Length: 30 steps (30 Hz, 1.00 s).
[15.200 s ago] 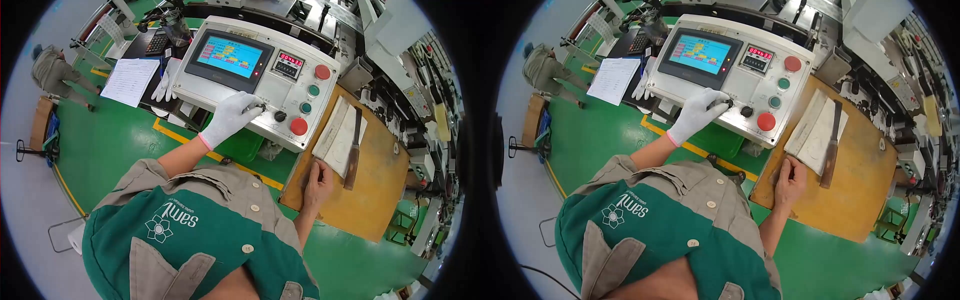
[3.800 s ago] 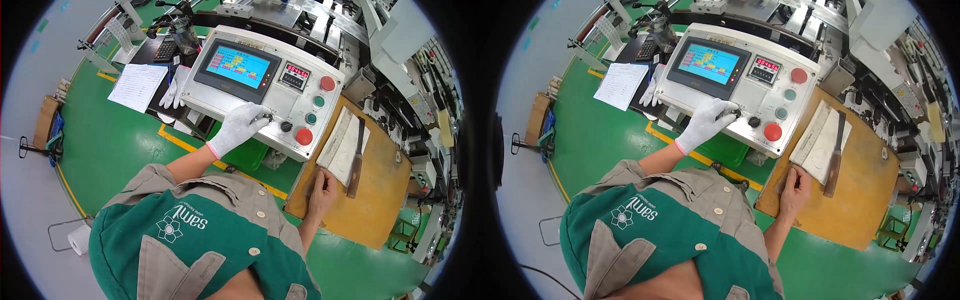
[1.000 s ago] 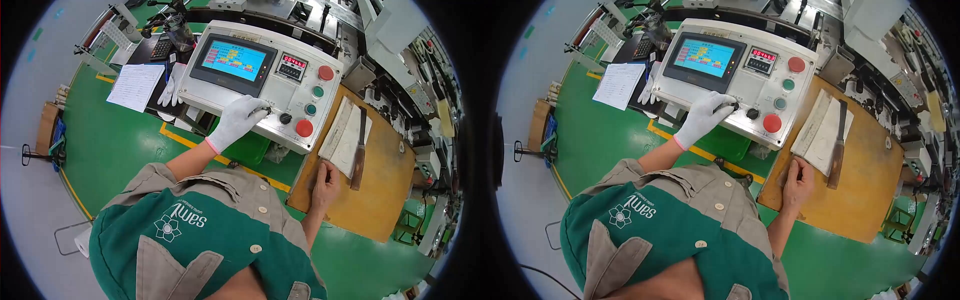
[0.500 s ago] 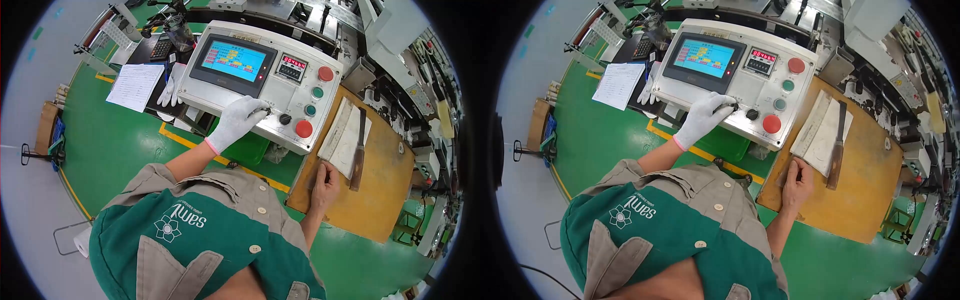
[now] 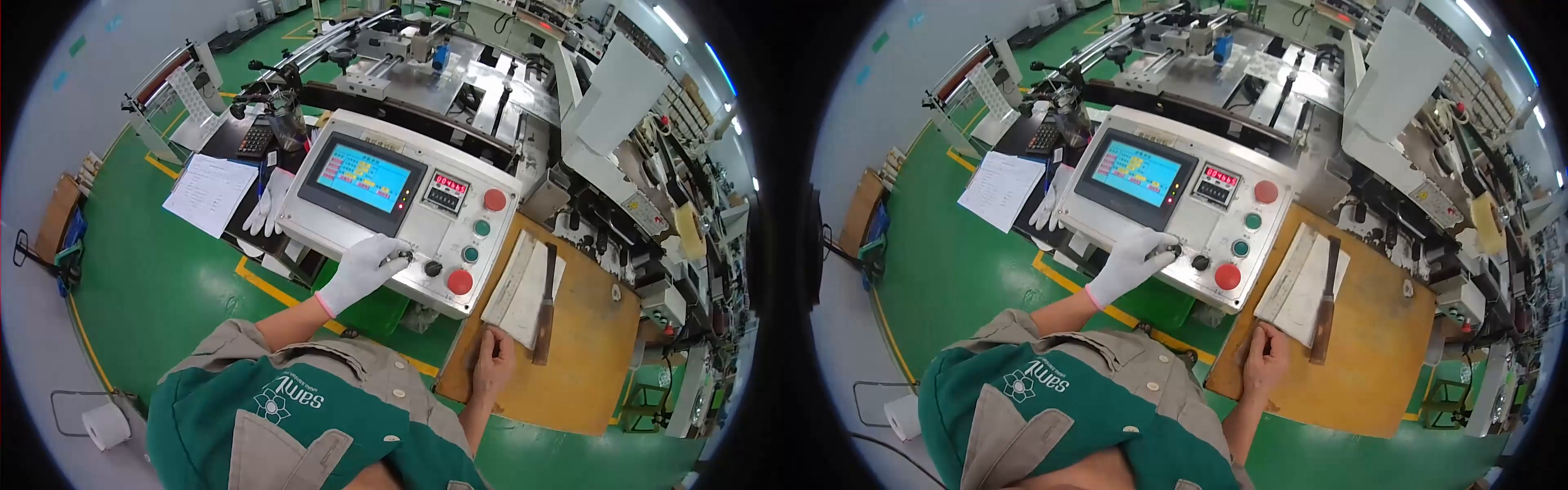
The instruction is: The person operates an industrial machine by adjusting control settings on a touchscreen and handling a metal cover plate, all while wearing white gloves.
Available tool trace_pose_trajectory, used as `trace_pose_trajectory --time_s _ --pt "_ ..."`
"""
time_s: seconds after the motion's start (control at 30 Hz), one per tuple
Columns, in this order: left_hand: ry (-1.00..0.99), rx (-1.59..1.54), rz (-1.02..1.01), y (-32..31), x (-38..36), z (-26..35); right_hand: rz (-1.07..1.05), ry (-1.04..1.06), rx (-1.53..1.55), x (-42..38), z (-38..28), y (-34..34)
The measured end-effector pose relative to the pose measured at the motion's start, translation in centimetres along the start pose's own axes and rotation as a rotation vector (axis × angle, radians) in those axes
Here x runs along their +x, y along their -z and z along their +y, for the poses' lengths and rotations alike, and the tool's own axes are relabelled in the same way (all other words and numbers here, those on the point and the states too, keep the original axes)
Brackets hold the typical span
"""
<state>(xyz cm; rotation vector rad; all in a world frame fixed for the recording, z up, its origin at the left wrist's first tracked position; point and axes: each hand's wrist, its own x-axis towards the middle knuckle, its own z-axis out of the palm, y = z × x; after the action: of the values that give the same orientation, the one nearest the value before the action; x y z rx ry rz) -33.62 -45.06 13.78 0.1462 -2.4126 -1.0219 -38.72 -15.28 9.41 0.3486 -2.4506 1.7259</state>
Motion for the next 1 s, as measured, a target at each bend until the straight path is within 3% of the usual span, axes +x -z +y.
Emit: trace_pose_trajectory --time_s 0.2,1.0 --pt "0.072 -0.002 -0.058 0.3 0.0 0.5 0.001 -0.012 0.045 0.0 0.3 -0.1" --pt "-0.024 0.013 0.023 0.0 0.1 -0.1 0.009 -0.018 -0.009 -0.2 0.2 -0.4"
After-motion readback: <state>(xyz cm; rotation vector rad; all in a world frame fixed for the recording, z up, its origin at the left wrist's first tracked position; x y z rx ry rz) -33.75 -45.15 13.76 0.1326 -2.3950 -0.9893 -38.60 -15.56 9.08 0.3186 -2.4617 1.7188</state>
